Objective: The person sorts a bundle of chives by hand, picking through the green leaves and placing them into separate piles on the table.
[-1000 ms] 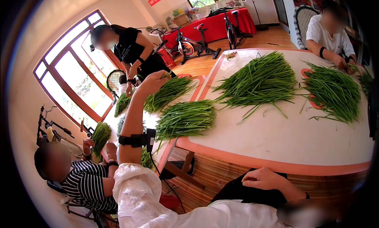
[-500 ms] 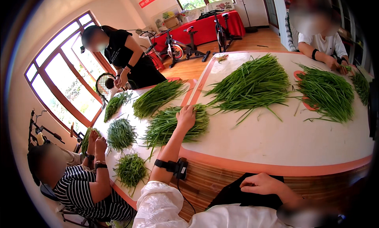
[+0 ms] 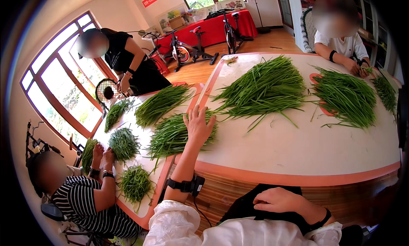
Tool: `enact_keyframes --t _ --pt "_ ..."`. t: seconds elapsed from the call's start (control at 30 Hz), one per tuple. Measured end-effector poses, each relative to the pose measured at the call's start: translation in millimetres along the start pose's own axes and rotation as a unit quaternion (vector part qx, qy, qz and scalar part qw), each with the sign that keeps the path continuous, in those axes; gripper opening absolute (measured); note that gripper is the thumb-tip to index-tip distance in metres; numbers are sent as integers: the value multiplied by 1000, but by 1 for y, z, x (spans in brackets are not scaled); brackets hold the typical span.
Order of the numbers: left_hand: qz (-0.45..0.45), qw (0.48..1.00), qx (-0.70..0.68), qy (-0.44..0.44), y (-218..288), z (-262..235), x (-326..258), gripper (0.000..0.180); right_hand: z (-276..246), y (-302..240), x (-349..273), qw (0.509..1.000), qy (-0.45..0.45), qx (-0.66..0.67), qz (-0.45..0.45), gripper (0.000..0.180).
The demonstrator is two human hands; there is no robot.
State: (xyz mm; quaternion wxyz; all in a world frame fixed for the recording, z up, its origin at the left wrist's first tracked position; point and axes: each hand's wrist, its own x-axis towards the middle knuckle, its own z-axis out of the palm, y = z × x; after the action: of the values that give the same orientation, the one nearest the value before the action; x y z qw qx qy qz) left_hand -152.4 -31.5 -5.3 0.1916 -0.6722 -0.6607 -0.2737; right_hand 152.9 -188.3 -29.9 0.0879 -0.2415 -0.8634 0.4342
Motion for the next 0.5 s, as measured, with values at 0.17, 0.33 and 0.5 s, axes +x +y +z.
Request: enact_keyframes --t 0.17,0.33,0.5 --pt "95 945 -271 -155 91 -36 -7 26 -54 -82 -3 944 136 -254 -163 16" --pt "131 829 -425 -340 143 -30 -26 23 -78 -153 -5 819 289 -416 -270 11" --pt "158 789 -425 -415 169 -15 -20 23 -63 -156 -13 825 200 -456 -266 10"
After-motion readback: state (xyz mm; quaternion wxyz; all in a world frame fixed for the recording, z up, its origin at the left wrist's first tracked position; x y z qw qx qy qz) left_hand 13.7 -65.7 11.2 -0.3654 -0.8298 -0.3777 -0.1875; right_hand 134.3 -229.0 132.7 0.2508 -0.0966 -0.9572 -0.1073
